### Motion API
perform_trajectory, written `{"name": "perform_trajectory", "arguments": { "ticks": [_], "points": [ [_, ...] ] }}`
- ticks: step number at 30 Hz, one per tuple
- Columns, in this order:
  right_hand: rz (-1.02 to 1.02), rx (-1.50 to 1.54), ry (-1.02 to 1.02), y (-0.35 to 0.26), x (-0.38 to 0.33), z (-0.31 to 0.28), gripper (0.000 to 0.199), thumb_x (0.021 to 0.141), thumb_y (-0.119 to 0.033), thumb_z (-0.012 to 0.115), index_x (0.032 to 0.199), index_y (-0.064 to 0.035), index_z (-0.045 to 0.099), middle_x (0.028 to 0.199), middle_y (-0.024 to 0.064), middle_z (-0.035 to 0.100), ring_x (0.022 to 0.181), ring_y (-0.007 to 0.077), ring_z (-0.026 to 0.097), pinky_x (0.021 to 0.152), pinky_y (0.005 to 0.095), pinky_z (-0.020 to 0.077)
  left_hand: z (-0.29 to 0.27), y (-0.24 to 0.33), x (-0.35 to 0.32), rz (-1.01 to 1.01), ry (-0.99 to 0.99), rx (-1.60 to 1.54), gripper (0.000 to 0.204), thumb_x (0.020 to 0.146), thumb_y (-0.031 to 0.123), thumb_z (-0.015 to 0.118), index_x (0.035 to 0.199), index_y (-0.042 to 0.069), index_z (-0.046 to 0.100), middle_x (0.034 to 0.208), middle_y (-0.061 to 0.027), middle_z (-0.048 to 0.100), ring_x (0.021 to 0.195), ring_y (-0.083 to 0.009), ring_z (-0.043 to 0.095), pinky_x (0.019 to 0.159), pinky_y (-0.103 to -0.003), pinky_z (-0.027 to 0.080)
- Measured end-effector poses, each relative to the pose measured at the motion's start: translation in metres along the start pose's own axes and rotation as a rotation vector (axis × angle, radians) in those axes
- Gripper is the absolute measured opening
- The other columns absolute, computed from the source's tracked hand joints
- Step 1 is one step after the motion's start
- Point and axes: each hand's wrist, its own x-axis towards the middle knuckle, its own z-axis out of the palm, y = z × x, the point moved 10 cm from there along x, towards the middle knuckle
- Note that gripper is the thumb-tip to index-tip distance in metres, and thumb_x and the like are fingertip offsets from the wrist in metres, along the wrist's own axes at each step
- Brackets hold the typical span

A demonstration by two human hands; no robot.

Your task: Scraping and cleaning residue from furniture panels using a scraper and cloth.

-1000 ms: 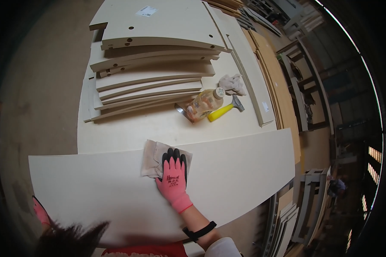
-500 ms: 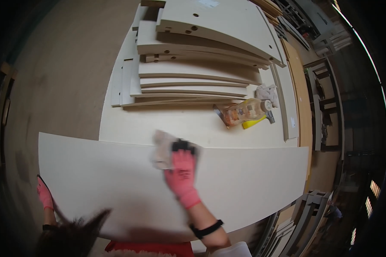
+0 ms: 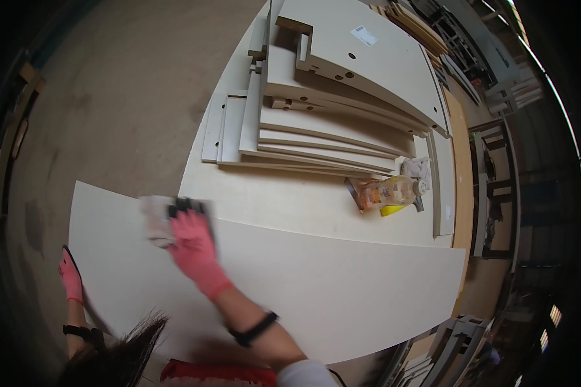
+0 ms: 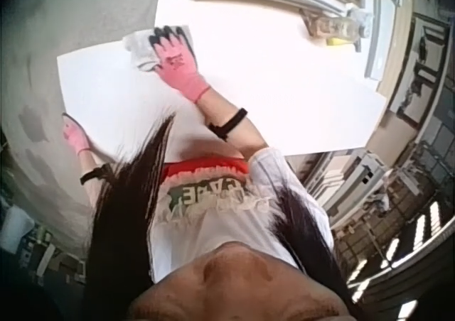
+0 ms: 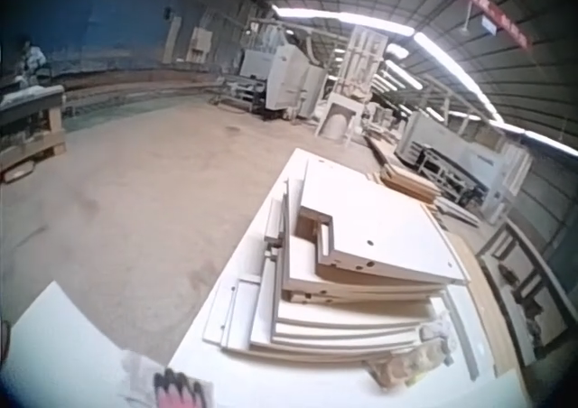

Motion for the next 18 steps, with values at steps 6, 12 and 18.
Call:
{"name": "perform_trajectory", "arguments": {
  "ticks": [6,12,18],
  "points": [
    [0.537,-0.358,0.274,0.199,-0.181,-0.161,0.063,0.071,-0.019,0.059,0.128,0.0009,0.040,0.132,0.0213,0.039,0.125,0.0392,0.031,0.109,0.0473,0.0158,0.017,0.007,0.011,-0.088,-0.068,-0.073,0.071,0.089,0.058,0.029,0.105,-0.005,0.059,0.105,-0.0210,0.060,0.099,-0.0354,0.054,0.088,-0.039,0.041],
    [0.394,-0.345,0.258,0.158,-0.165,-0.129,0.061,0.070,-0.024,0.064,0.120,0.0058,0.046,0.126,0.0253,0.043,0.120,0.0420,0.035,0.106,0.0511,0.0186,0.020,0.026,0.005,-0.067,-0.107,-0.072,0.069,0.090,0.056,0.030,0.107,-0.005,0.058,0.106,-0.0194,0.060,0.100,-0.0340,0.055,0.088,-0.038,0.041],
    [-0.041,-0.016,0.201,0.006,-0.025,-0.034,0.064,0.072,-0.028,0.064,0.123,0.0032,0.042,0.128,0.0243,0.042,0.121,0.0414,0.036,0.106,0.0490,0.0217,0.013,0.000,0.013,-0.021,-0.027,-0.062,0.066,0.090,0.054,0.032,0.105,-0.005,0.059,0.105,-0.0191,0.061,0.099,-0.0336,0.056,0.088,-0.038,0.041]
  ]
}}
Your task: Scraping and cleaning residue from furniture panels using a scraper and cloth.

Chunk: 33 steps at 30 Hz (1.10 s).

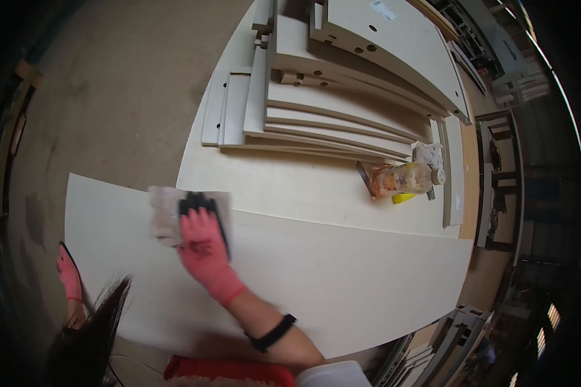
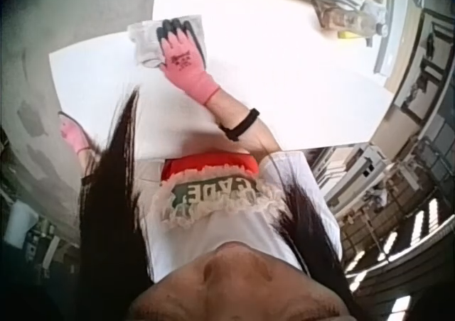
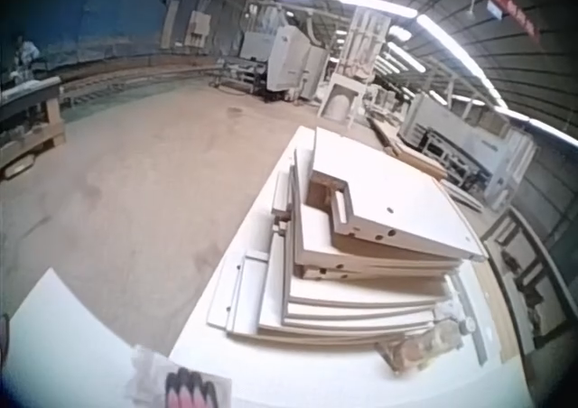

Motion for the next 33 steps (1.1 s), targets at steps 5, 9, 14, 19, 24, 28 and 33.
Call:
{"name": "perform_trajectory", "arguments": {
  "ticks": [5,9,14,19,24,28,33],
  "points": [
    [-0.038,-0.145,-0.371,-0.050,0.073,0.044,0.058,0.083,-0.034,0.052,0.128,0.0007,0.038,0.134,0.0188,0.038,0.128,0.0345,0.028,0.108,0.0429,0.0188,0.006,0.050,-0.022,-0.053,-0.051,-0.013,0.067,0.089,0.055,0.032,0.106,-0.005,0.059,0.104,-0.0191,0.061,0.098,-0.0324,0.056,0.087,-0.038,0.042],
    [-0.028,-0.007,-0.055,-0.017,0.027,0.017,0.059,0.081,-0.037,0.055,0.126,-0.0016,0.042,0.134,0.0174,0.039,0.129,0.0314,0.028,0.109,0.0411,0.0185,0.003,0.016,-0.004,0.020,0.007,0.031,0.068,0.089,0.055,0.034,0.103,-0.007,0.059,0.102,-0.0208,0.061,0.097,-0.0333,0.056,0.087,-0.038,0.042],
    [0.302,-0.325,0.148,0.139,-0.085,-0.123,0.056,0.079,-0.017,0.054,0.130,-0.0002,0.038,0.133,0.0202,0.039,0.125,0.0374,0.034,0.107,0.0452,0.0218,-0.020,0.031,-0.023,-0.027,0.032,-0.044,0.068,0.089,0.055,0.035,0.102,-0.006,0.059,0.102,-0.0218,0.060,0.097,-0.0349,0.055,0.088,-0.037,0.042],
    [0.774,-0.457,0.243,0.296,-0.203,-0.218,0.056,0.079,-0.008,0.054,0.129,0.0065,0.035,0.135,0.0225,0.034,0.130,0.0383,0.023,0.110,0.0440,0.0148,-0.018,0.044,-0.030,-0.119,-0.009,-0.157,0.068,0.089,0.055,0.032,0.100,-0.005,0.060,0.102,-0.0219,0.060,0.097,-0.0346,0.056,0.088,-0.039,0.042],
    [0.570,-0.389,0.068,0.242,-0.173,-0.159,0.062,0.078,-0.008,0.053,0.133,0.0064,0.028,0.139,0.0252,0.027,0.131,0.0399,0.020,0.110,0.0457,0.0126,-0.026,0.056,-0.036,-0.104,-0.042,0.028,0.064,0.091,0.052,0.029,0.098,-0.003,0.061,0.098,-0.0219,0.061,0.093,-0.0367,0.056,0.082,-0.041,0.043],
    [0.160,-0.301,-0.090,0.097,-0.074,-0.065,0.063,0.072,-0.014,0.059,0.127,0.0063,0.036,0.133,0.0264,0.034,0.127,0.0445,0.025,0.108,0.0521,0.0119,-0.038,0.072,-0.042,-0.105,-0.084,0.008,0.059,0.092,0.048,0.029,0.090,-0.001,0.063,0.088,-0.0212,0.062,0.084,-0.0383,0.057,0.075,-0.041,0.044],
    [-0.105,-0.204,-0.290,-0.075,0.064,0.051,0.067,0.071,-0.027,0.065,0.124,0.0050,0.041,0.130,0.0237,0.039,0.123,0.0412,0.032,0.107,0.0478,0.0179,-0.038,0.068,-0.045,-0.084,-0.131,-0.023,0.056,0.093,0.045,0.031,0.090,0.000,0.063,0.086,-0.0216,0.062,0.083,-0.0384,0.057,0.073,-0.043,0.044]
  ]
}}
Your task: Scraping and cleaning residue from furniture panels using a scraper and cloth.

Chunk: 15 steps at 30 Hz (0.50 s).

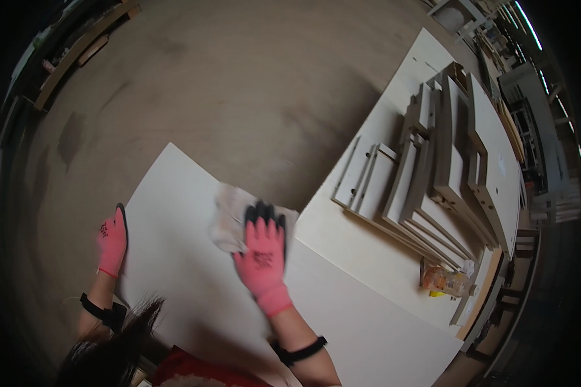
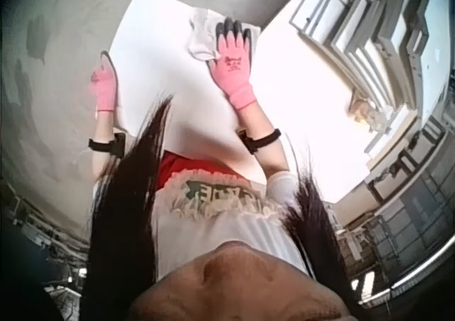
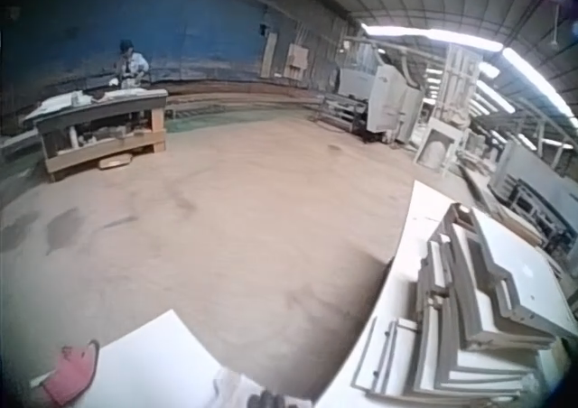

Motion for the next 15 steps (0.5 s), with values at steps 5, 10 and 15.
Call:
{"name": "perform_trajectory", "arguments": {
  "ticks": [5,10,15],
  "points": [
    [-0.245,0.092,0.082,-0.125,0.127,0.028,0.062,0.078,-0.032,0.058,0.126,0.0034,0.041,0.130,0.0214,0.040,0.124,0.0361,0.033,0.107,0.0448,0.0187,0.022,0.004,0.004,0.047,-0.020,-0.085,0.051,0.093,0.040,0.033,0.089,0.000,0.064,0.084,-0.0233,0.061,0.081,-0.0393,0.057,0.072,-0.044,0.044],
    [-0.290,-0.003,0.084,-0.186,0.165,0.038,0.060,0.081,-0.034,0.056,0.126,0.0019,0.041,0.131,0.0194,0.039,0.125,0.0345,0.031,0.108,0.0433,0.0167,0.009,0.003,0.006,0.099,0.002,-0.179,0.049,0.093,0.037,0.033,0.087,-0.001,0.063,0.080,-0.0229,0.060,0.077,-0.0393,0.057,0.068,-0.044,0.043],
    [-0.109,0.122,0.106,-0.114,0.102,0.019,0.061,0.080,-0.035,0.056,0.127,0.0006,0.040,0.131,0.0189,0.039,0.126,0.0335,0.032,0.108,0.0433,0.0179,0.025,-0.011,0.015,0.025,-0.031,-0.122,0.054,0.092,0.043,0.037,0.089,-0.006,0.061,0.084,-0.0235,0.061,0.077,-0.0380,0.057,0.069,-0.042,0.043]
  ]
}}
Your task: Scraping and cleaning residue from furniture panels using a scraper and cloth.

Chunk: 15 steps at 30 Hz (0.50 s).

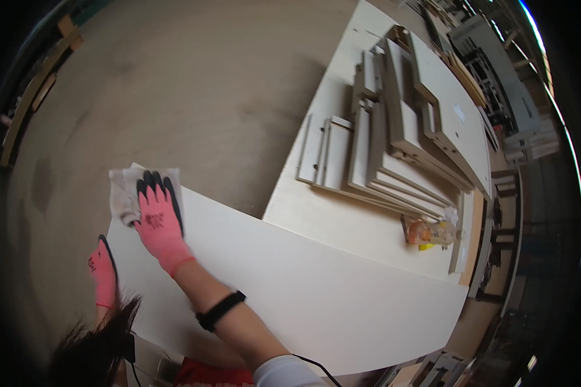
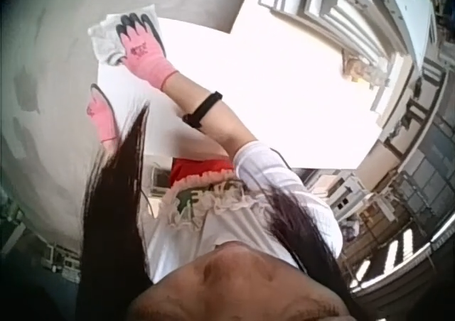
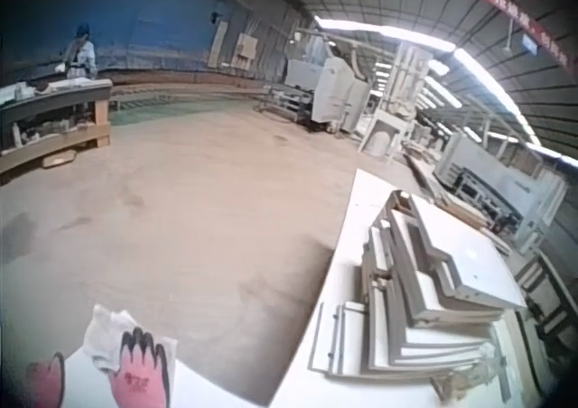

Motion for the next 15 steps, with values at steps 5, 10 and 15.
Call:
{"name": "perform_trajectory", "arguments": {
  "ticks": [5,10,15],
  "points": [
    [0.463,-0.145,0.026,0.159,-0.176,-0.064,0.063,0.075,-0.031,0.060,0.127,-0.0010,0.041,0.132,0.0207,0.039,0.125,0.0389,0.032,0.107,0.0485,0.0166,-0.006,0.003,-0.003,0.039,-0.089,-0.230,0.043,0.093,0.031,0.039,0.102,-0.007,0.059,0.095,-0.0207,0.061,0.087,-0.0295,0.058,0.078,-0.036,0.044],
    [1.072,-0.385,0.265,0.341,-0.430,-0.180,0.066,0.079,-0.026,0.055,0.133,0.0039,0.032,0.137,0.0213,0.032,0.129,0.0355,0.026,0.109,0.0446,0.0130,-0.038,0.146,-0.090,0.645,0.132,-0.527,0.031,0.088,0.006,0.042,0.116,-0.006,0.049,0.116,-0.0156,0.054,0.110,-0.0283,0.049,0.097,-0.037,0.036],
    [1.386,-0.415,0.282,0.423,-0.583,-0.233,0.063,0.082,-0.031,0.053,0.131,0.0038,0.035,0.138,0.0195,0.032,0.130,0.0328,0.024,0.110,0.0398,0.0148,0.041,0.355,-0.306,1.341,-0.342,-0.572,0.048,0.071,0.009,0.063,0.115,-0.003,0.050,0.116,-0.0181,0.053,0.114,-0.0355,0.045,0.098,-0.042,0.033]
  ]
}}
